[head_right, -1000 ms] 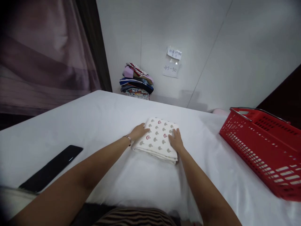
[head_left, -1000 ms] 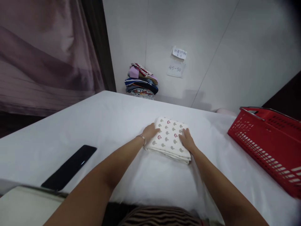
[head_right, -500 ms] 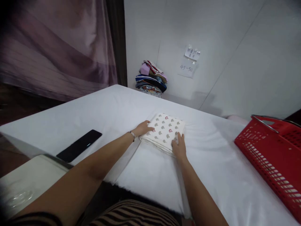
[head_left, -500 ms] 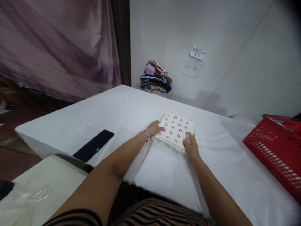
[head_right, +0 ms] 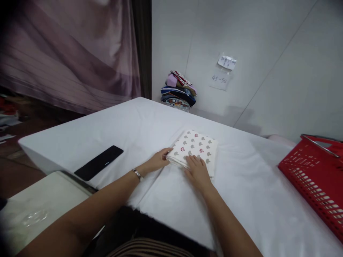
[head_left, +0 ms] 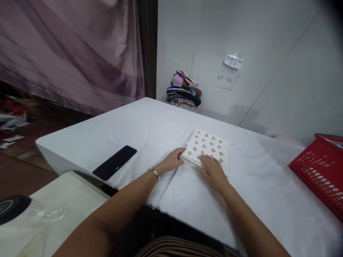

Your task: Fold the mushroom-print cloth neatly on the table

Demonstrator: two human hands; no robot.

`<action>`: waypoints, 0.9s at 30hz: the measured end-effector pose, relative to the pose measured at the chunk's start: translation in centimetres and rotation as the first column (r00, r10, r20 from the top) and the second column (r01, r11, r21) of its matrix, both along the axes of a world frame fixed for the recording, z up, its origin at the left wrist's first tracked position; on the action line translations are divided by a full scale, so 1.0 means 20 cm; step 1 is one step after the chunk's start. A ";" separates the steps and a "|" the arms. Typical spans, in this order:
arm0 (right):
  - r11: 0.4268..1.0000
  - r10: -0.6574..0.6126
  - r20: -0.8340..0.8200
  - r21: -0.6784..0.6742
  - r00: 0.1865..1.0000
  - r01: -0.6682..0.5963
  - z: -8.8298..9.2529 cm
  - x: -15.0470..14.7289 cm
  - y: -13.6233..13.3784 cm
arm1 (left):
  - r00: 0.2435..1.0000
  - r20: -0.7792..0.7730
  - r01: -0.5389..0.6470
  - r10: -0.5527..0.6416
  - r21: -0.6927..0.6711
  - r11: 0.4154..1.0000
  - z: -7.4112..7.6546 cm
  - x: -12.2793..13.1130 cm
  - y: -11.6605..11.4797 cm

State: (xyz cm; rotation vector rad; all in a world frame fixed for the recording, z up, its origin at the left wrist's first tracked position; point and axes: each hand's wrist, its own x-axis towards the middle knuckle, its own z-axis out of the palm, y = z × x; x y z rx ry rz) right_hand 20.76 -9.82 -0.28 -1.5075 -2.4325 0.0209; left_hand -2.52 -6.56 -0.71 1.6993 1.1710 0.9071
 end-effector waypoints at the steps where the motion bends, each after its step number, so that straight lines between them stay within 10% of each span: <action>1: 1.000 0.009 0.021 -0.008 1.000 -0.009 -0.01 -0.01 0.00 | 0.999 -0.045 -0.019 0.021 0.050 0.999 -0.01 0.01 -0.01; 7: 0.998 -0.030 0.034 0.051 0.999 0.028 -0.06 -0.01 -0.02 | 0.965 -0.213 -0.092 0.153 0.272 0.958 -0.03 0.05 -0.01; 17: 0.982 -0.009 0.039 0.190 0.999 0.002 -0.10 -0.02 -0.03 | 0.951 -0.164 -0.223 0.261 0.216 0.951 -0.04 0.06 -0.03; 27: 0.949 0.020 0.053 0.313 0.998 -0.036 -0.23 0.02 0.02 | 0.828 -0.450 -0.215 0.336 0.298 0.930 -0.03 0.07 -0.05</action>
